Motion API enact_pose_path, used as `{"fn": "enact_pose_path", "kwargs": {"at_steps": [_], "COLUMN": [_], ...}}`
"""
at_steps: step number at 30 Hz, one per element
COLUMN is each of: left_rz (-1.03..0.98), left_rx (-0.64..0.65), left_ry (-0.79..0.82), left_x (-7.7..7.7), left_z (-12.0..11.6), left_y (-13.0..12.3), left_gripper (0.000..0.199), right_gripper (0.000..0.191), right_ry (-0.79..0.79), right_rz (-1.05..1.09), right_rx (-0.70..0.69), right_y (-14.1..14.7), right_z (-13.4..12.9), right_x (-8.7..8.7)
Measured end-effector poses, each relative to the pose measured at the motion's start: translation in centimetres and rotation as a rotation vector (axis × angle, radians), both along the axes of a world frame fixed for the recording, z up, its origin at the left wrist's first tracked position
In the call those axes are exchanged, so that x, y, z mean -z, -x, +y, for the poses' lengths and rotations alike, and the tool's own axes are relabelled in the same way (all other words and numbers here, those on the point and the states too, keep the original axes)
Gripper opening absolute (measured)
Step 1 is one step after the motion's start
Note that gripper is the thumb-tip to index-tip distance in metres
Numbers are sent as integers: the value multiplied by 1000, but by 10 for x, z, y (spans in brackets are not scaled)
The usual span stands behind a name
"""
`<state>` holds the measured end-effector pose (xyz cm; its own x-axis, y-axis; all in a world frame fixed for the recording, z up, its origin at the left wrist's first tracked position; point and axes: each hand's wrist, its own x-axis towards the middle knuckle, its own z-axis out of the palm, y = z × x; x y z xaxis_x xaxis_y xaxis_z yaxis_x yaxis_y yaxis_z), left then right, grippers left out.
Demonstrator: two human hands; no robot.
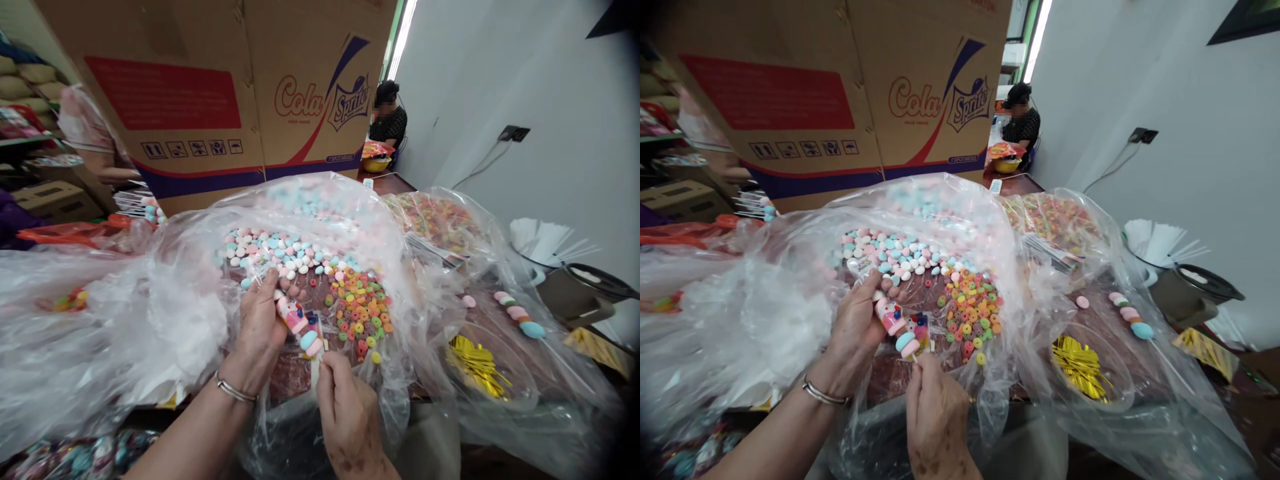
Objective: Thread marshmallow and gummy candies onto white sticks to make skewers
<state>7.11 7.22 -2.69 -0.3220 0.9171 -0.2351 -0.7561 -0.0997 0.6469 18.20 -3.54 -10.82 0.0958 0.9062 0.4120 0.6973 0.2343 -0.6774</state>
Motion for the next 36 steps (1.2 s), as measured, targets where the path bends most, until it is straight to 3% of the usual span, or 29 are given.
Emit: {"fn": "enact_pose_path", "kwargs": {"at_steps": [2,5,9,12,14,21,27,32,34,36], "left_rz": [-34,-66,-93,-80,-48,42,86,91,46,8], "left_rx": [-12,1,93,214,262,267,245,188,142,130], "left_ry": [26,69,73,28,0,-56,-50,-59,-47,-24], "left_x": [-2,-4,-1,3,6,17,4,6,12,17], "left_z": [0,-2,-6,-11,-17,-37,-15,-6,-11,-17], "left_y": [0,1,0,-5,-13,-32,-7,-7,-13,-19], "left_gripper": [22,26,21,29,35,37,38,32,33,34], "right_gripper": [34,30,29,28,29,37,33,24,24,25], "right_ry": [7,160,493,671,687,464,488,196,153,188], "right_rz": [41,225,721,1110,1211,920,685,251,220,320], "right_rx": [-2,-77,-272,-292,-274,-184,-261,-128,-82,-86], "right_y": [1,0,3,10,14,2,-11,-11,-8,-4], "right_z": [0,2,4,5,7,16,15,6,5,7], "right_x": [0,-9,-27,-32,-32,-25,-27,-15,-13,-15]}}
